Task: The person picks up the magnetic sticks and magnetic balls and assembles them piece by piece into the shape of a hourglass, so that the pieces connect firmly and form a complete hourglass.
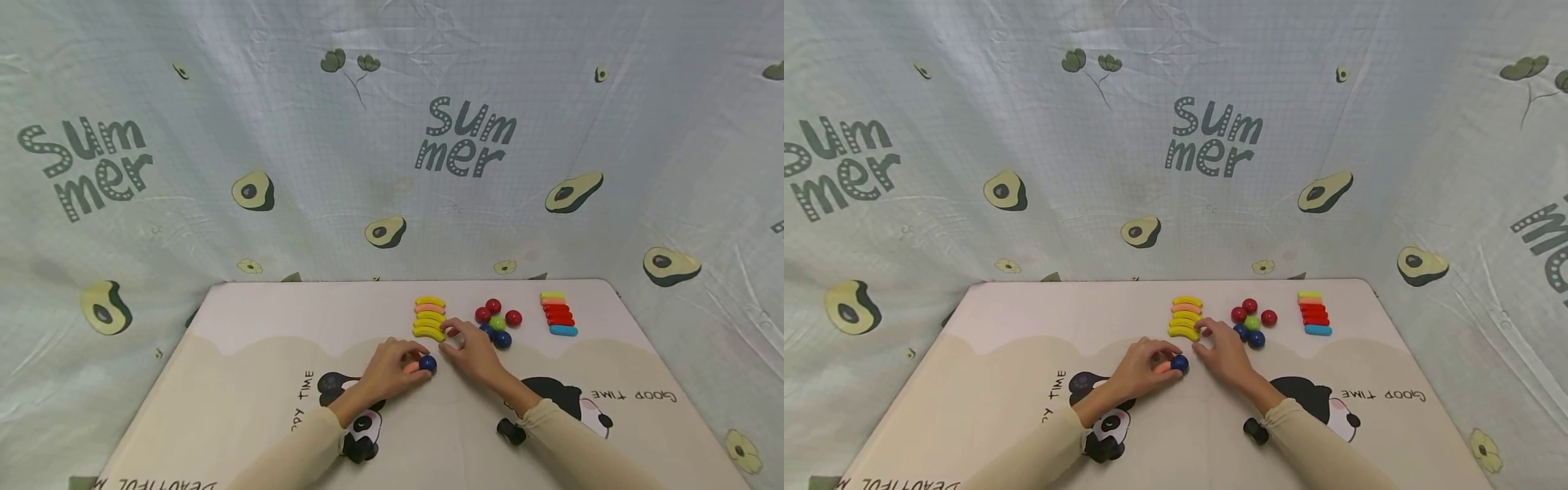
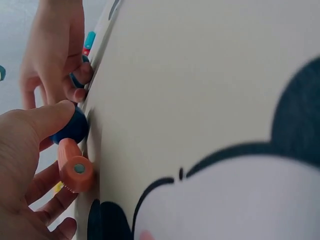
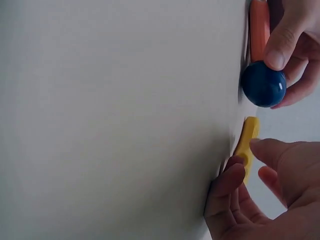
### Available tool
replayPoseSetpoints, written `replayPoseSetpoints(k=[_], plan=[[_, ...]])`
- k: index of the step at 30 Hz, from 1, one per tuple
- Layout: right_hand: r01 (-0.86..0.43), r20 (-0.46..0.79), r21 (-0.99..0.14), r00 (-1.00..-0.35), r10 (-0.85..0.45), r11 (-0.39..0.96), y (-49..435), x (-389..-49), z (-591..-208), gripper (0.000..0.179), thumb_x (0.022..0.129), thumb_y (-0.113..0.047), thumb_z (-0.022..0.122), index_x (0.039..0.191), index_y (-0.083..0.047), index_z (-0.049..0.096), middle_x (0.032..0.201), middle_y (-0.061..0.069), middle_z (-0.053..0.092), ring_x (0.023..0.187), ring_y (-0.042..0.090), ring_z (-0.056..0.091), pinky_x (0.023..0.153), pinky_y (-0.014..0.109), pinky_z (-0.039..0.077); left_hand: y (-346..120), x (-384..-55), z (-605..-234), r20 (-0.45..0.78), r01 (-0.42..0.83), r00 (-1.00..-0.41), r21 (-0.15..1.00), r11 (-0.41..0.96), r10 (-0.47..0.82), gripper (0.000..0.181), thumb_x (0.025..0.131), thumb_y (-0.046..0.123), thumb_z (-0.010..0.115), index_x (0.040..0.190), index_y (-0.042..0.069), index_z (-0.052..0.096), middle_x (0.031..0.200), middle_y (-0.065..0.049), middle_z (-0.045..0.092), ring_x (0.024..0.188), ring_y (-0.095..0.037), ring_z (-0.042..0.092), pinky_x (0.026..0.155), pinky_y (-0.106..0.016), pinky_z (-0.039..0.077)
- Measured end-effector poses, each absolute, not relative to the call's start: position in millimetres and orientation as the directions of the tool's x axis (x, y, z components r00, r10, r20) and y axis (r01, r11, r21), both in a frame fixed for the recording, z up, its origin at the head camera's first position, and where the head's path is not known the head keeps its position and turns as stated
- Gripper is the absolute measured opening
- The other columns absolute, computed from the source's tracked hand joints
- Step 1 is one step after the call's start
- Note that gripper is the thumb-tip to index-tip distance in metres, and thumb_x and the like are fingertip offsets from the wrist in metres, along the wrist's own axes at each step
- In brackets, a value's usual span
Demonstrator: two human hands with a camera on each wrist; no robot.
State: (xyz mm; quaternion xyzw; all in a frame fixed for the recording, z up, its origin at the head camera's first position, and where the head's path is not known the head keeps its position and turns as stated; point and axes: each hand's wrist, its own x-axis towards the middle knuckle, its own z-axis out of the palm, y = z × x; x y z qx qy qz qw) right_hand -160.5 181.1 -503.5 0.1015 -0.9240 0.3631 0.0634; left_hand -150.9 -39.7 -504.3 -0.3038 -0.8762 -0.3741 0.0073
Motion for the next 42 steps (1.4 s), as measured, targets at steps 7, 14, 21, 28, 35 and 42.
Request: replayPoseSetpoints(k=[7, 14, 21, 28, 35, 42], plan=[[-0.197, 0.167, -0.646, -0.979, -0.114, 0.738, 172.0, -169.1, -507.4, 0.023, 0.088, -0.011, 0.081, 0.109, -0.012, 0.07, 0.101, 0.006, 0.07, 0.088, 0.022, 0.06, 0.081, 0.037, 0.052, -42.9, -150.7, -506.0, 0.215, 0.504, -0.836, 0.667, 0.549, 0.506, 0.031, 0.087, 0.028, 0.084, 0.113, 0.014, 0.076, 0.095, 0.005, 0.072, 0.086, -0.013, 0.052, 0.077, -0.029, 0.038], [-0.177, 0.161, -0.627, -0.982, -0.097, 0.759, 173.3, -164.1, -503.7, 0.021, 0.087, -0.012, 0.082, 0.105, -0.011, 0.072, 0.097, 0.004, 0.071, 0.085, 0.02, 0.059, 0.082, 0.039, 0.053, -53.8, -150.5, -504.4, 0.211, 0.483, -0.855, 0.657, 0.579, 0.474, 0.029, 0.087, 0.027, 0.084, 0.112, 0.015, 0.076, 0.095, 0.004, 0.071, 0.087, -0.015, 0.053, 0.077, -0.029, 0.041], [-0.155, 0.117, -0.629, -0.988, -0.104, 0.762, 188.3, -147.8, -503.0, 0.017, 0.087, -0.01, 0.081, 0.099, -0.013, 0.07, 0.088, 0.0, 0.065, 0.076, 0.016, 0.051, 0.069, 0.031, 0.046, -66.4, -152.5, -505.7, 0.232, 0.487, -0.858, 0.652, 0.581, 0.459, 0.029, 0.085, 0.025, 0.085, 0.109, 0.013, 0.076, 0.096, 0.003, 0.073, 0.086, -0.017, 0.056, 0.076, -0.03, 0.043], [-0.191, 0.12, -0.61, -0.982, -0.149, 0.769, 194.7, -136.2, -498.2, 0.018, 0.086, -0.01, 0.081, 0.091, -0.015, 0.065, 0.082, -0.005, 0.06, 0.072, 0.013, 0.05, 0.066, 0.027, 0.045, -71.1, -153.7, -505.6, 0.234, 0.481, -0.861, 0.666, 0.57, 0.452, 0.027, 0.086, 0.023, 0.085, 0.108, 0.012, 0.076, 0.091, 0.004, 0.07, 0.083, -0.018, 0.055, 0.074, -0.029, 0.041], [-0.297, 0.167, -0.544, -0.955, -0.245, 0.785, 188.2, -146.3, -490.4, 0.027, 0.085, -0.013, 0.084, 0.109, -0.016, 0.071, 0.102, 0.003, 0.066, 0.083, 0.016, 0.056, 0.075, 0.032, 0.051, -71.8, -153.9, -504.2, 0.226, 0.471, -0.865, 0.674, 0.57, 0.447, 0.027, 0.085, 0.023, 0.086, 0.108, 0.013, 0.076, 0.092, 0.004, 0.071, 0.083, -0.018, 0.055, 0.074, -0.029, 0.041], [-0.431, 0.084, -0.562, -0.879, -0.47, 0.706, 184.8, -163.7, -482.9, 0.029, 0.091, -0.006, 0.077, 0.119, -0.013, 0.073, 0.109, 0.001, 0.073, 0.093, 0.018, 0.061, 0.086, 0.039, 0.052, -71.6, -153.8, -504.3, 0.207, 0.458, -0.87, 0.675, 0.579, 0.447, 0.028, 0.086, 0.025, 0.085, 0.11, 0.013, 0.075, 0.096, 0.003, 0.072, 0.085, -0.017, 0.055, 0.075, -0.028, 0.043]])
